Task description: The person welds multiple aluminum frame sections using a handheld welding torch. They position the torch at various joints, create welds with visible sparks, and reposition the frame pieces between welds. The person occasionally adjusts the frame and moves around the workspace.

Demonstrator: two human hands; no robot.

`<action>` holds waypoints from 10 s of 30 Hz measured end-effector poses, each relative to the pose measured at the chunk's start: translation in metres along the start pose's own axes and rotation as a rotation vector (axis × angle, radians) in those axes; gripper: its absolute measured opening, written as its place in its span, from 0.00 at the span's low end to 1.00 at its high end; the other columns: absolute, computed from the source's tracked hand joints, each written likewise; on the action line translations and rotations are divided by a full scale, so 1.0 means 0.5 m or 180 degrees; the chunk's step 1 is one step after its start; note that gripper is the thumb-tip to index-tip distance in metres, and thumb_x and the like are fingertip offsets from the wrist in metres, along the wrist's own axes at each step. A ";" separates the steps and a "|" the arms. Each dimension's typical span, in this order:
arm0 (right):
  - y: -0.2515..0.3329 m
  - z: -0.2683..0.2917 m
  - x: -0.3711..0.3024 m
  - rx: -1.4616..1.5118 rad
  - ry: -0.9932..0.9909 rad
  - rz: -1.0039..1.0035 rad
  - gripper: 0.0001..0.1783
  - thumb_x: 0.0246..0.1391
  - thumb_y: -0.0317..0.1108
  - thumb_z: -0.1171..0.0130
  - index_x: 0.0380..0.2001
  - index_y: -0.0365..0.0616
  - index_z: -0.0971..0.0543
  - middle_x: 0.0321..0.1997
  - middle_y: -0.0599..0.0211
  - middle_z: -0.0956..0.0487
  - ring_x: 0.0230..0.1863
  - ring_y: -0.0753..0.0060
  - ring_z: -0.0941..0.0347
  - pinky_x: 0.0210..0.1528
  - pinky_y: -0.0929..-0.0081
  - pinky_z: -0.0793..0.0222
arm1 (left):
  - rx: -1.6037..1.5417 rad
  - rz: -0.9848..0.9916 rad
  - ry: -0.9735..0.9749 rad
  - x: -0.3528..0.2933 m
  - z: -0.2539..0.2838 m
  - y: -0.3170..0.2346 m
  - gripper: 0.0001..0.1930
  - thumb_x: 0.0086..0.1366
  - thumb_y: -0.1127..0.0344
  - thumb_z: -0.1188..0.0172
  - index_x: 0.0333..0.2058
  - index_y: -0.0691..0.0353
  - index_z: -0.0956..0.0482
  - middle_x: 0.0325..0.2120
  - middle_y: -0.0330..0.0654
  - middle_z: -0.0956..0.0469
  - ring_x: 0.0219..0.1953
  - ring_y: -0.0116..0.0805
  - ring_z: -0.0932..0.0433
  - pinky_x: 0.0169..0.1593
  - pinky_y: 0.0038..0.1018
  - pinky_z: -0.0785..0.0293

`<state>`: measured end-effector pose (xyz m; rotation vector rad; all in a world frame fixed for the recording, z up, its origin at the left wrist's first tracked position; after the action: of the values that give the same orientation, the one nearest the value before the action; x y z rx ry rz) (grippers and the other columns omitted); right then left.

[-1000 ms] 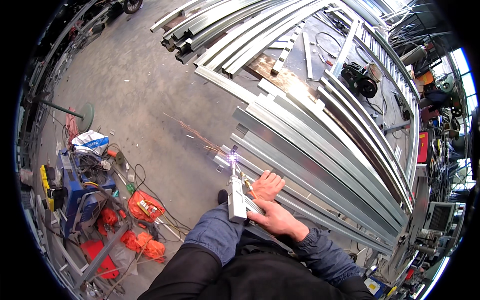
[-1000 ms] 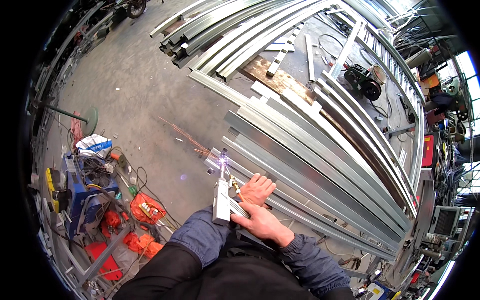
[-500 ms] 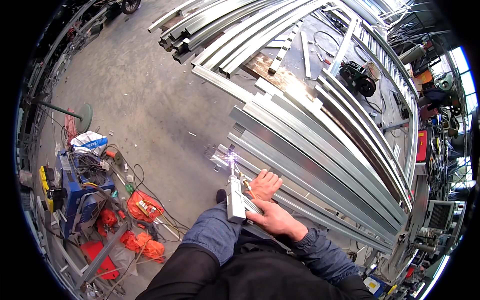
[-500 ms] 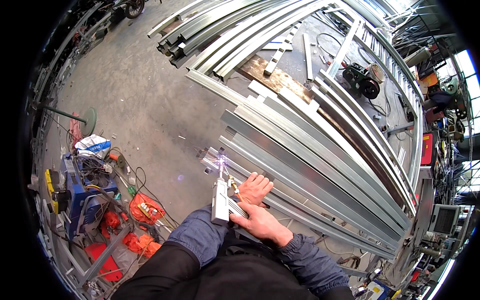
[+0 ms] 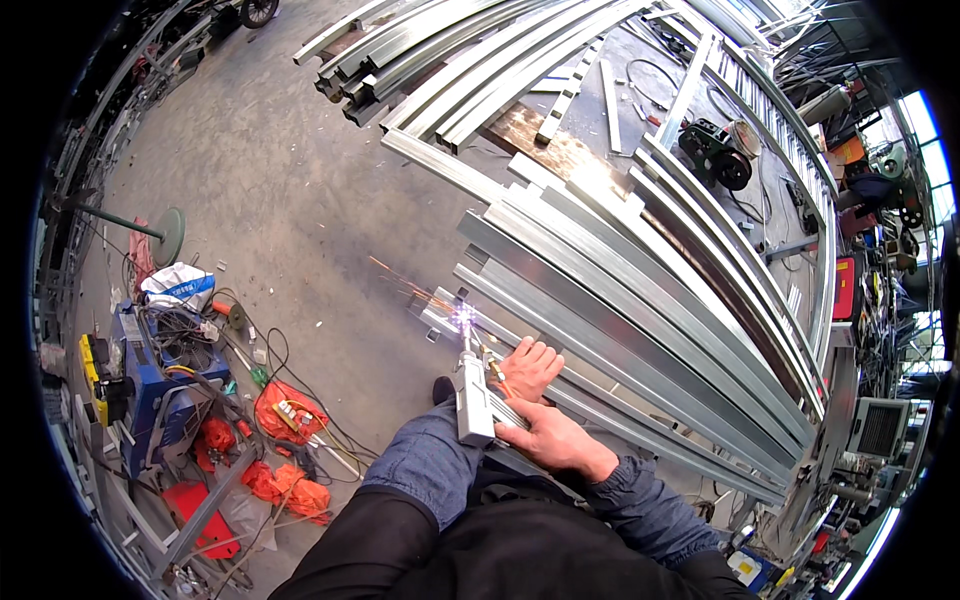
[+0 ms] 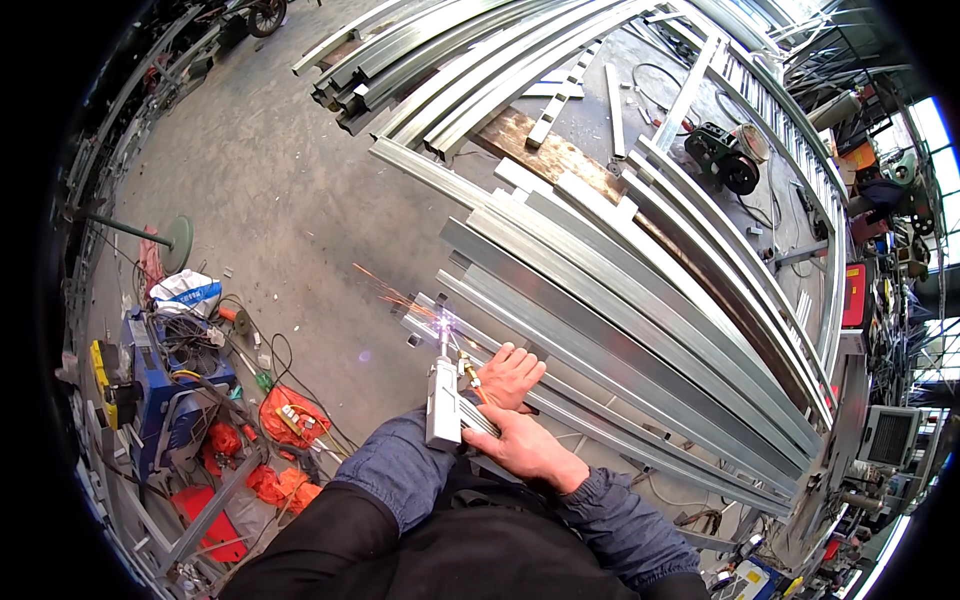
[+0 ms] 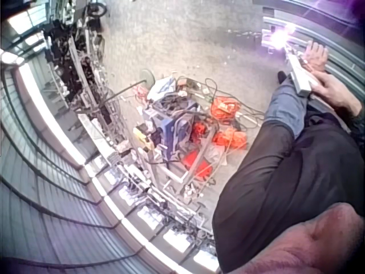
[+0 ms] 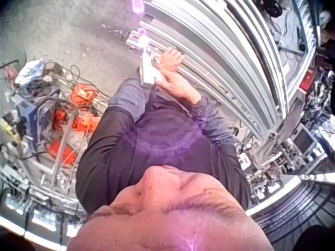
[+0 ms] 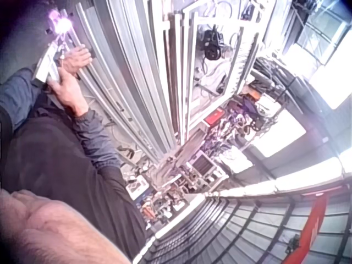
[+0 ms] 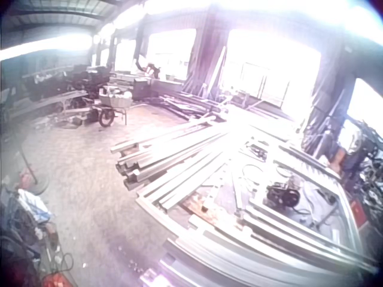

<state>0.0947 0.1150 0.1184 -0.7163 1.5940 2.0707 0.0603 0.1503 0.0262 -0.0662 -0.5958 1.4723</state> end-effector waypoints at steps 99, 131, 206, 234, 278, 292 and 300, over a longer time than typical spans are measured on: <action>-0.264 0.197 0.140 0.2832 0.2110 -0.0986 0.33 0.81 0.60 0.55 0.64 0.41 0.20 0.44 0.61 0.16 0.33 0.70 0.17 0.32 0.70 0.18 | -0.0064 0.0814 0.1210 -0.024 -0.091 0.021 0.33 0.51 0.41 0.20 0.53 0.47 0.17 0.50 0.36 0.16 0.54 0.43 0.17 0.59 0.45 0.26; -0.251 0.209 0.102 0.2521 0.1919 -0.1099 0.29 0.82 0.60 0.57 0.60 0.50 0.19 0.38 0.67 0.18 0.31 0.72 0.17 0.30 0.69 0.17 | 0.0124 0.0771 0.1301 -0.033 -0.110 0.020 0.32 0.53 0.34 0.23 0.53 0.41 0.15 0.55 0.35 0.16 0.57 0.41 0.17 0.58 0.47 0.27; -0.812 0.289 -1.262 0.0050 -0.1213 -0.0473 0.36 0.69 0.59 0.35 0.73 0.54 0.26 0.48 0.42 0.17 0.51 0.35 0.18 0.55 0.49 0.23 | 0.0244 -0.0018 0.0754 0.427 -0.582 -0.980 0.48 0.55 0.39 0.22 0.72 0.53 0.26 0.58 0.48 0.23 0.63 0.48 0.27 0.71 0.48 0.36; -0.730 0.268 -0.837 -0.0444 -0.0294 -0.0509 0.37 0.71 0.66 0.41 0.64 0.46 0.20 0.48 0.40 0.13 0.51 0.38 0.16 0.54 0.48 0.23 | -0.0070 -0.0095 0.0203 0.423 -0.579 -0.932 0.48 0.50 0.29 0.24 0.57 0.65 0.22 0.47 0.46 0.23 0.51 0.46 0.25 0.60 0.46 0.30; -0.758 0.267 -0.855 -0.0406 -0.0315 -0.0380 0.36 0.72 0.66 0.42 0.61 0.44 0.20 0.46 0.40 0.13 0.50 0.34 0.17 0.53 0.45 0.23 | -0.0197 -0.0125 -0.0054 0.425 -0.558 -0.935 0.49 0.52 0.31 0.23 0.62 0.63 0.21 0.48 0.46 0.22 0.53 0.48 0.24 0.64 0.49 0.32; -0.732 0.308 -0.879 -0.0101 -0.0178 -0.0512 0.36 0.73 0.67 0.43 0.62 0.46 0.18 0.50 0.42 0.13 0.54 0.39 0.16 0.57 0.50 0.23 | -0.0598 0.1166 0.0152 0.436 -0.597 -0.911 0.25 0.60 0.58 0.26 0.58 0.49 0.14 0.52 0.38 0.16 0.60 0.41 0.23 0.75 0.48 0.42; -0.739 0.310 -0.880 -0.0202 -0.0101 -0.0517 0.36 0.73 0.67 0.45 0.62 0.47 0.19 0.49 0.42 0.13 0.54 0.39 0.16 0.57 0.50 0.23 | -0.0752 0.1380 0.0240 0.438 -0.614 -0.907 0.19 0.59 0.61 0.27 0.50 0.46 0.09 0.47 0.35 0.15 0.59 0.39 0.23 0.74 0.46 0.43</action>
<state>0.6418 0.3465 0.1525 -0.8033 1.4094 2.0119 0.5964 0.3958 0.0166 -0.4573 -0.7215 1.8002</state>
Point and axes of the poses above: each hand's wrist, its own x-axis towards the middle knuckle, its own z-axis out of the back of the hand, y = z × x, the point moved 10 cm from there along x, towards the middle knuckle
